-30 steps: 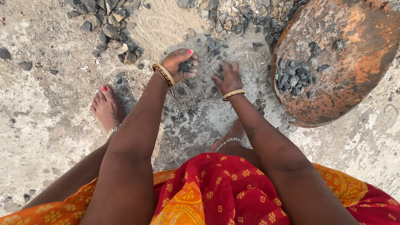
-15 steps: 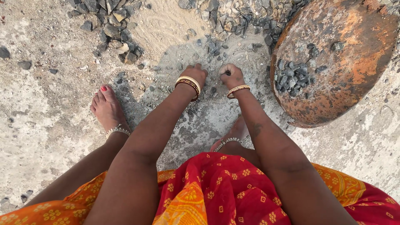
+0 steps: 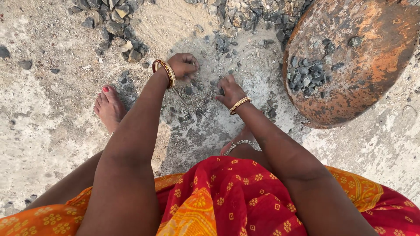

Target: The person sits on a concrete surface and picks up small dark rocks from a pile on the ground, placing them into a large rusty metal bowl. The person repeatedly scoops rocks by hand and transfers them into the bowl, occasionally adjusting the bowl's position.

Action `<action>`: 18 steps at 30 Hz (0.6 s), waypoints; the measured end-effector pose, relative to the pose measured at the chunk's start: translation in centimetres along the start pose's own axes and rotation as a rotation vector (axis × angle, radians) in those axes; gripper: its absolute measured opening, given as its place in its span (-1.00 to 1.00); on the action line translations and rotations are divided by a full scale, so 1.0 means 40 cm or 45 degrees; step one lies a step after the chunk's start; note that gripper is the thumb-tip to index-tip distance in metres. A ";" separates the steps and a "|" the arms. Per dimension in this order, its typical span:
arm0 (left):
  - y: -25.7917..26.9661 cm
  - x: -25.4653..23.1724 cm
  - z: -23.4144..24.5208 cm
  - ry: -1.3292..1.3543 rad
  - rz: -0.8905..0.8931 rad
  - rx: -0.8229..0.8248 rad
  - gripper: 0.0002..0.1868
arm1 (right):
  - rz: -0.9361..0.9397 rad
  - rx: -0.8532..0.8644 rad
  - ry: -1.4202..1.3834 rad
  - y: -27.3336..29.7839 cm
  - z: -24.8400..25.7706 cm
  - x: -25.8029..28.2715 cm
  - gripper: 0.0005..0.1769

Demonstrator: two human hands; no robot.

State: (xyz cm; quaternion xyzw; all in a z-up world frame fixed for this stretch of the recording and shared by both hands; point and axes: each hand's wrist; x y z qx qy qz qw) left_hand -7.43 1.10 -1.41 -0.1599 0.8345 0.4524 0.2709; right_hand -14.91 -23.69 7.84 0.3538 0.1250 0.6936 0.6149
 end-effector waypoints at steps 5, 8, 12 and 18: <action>0.080 -0.075 -0.162 -1.632 -0.120 -0.212 -0.43 | 0.076 -0.081 -0.151 -0.017 -0.042 -0.066 -0.69; 0.132 -0.091 -0.245 -1.735 -0.068 -0.208 -0.20 | 0.083 -0.234 -0.272 -0.075 -0.092 -0.157 -0.76; 0.140 -0.063 -0.246 -1.743 -0.049 -0.154 -0.17 | 0.045 -0.288 -0.358 -0.090 -0.063 -0.133 -0.75; 0.019 0.063 -0.172 -1.645 -0.391 -0.313 -0.44 | 0.090 -0.233 -0.227 -0.027 -0.019 0.024 -0.34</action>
Point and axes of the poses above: each hand's wrist, its own y-axis away from the middle knuckle, its own z-axis out of the back of the hand, x = y × z
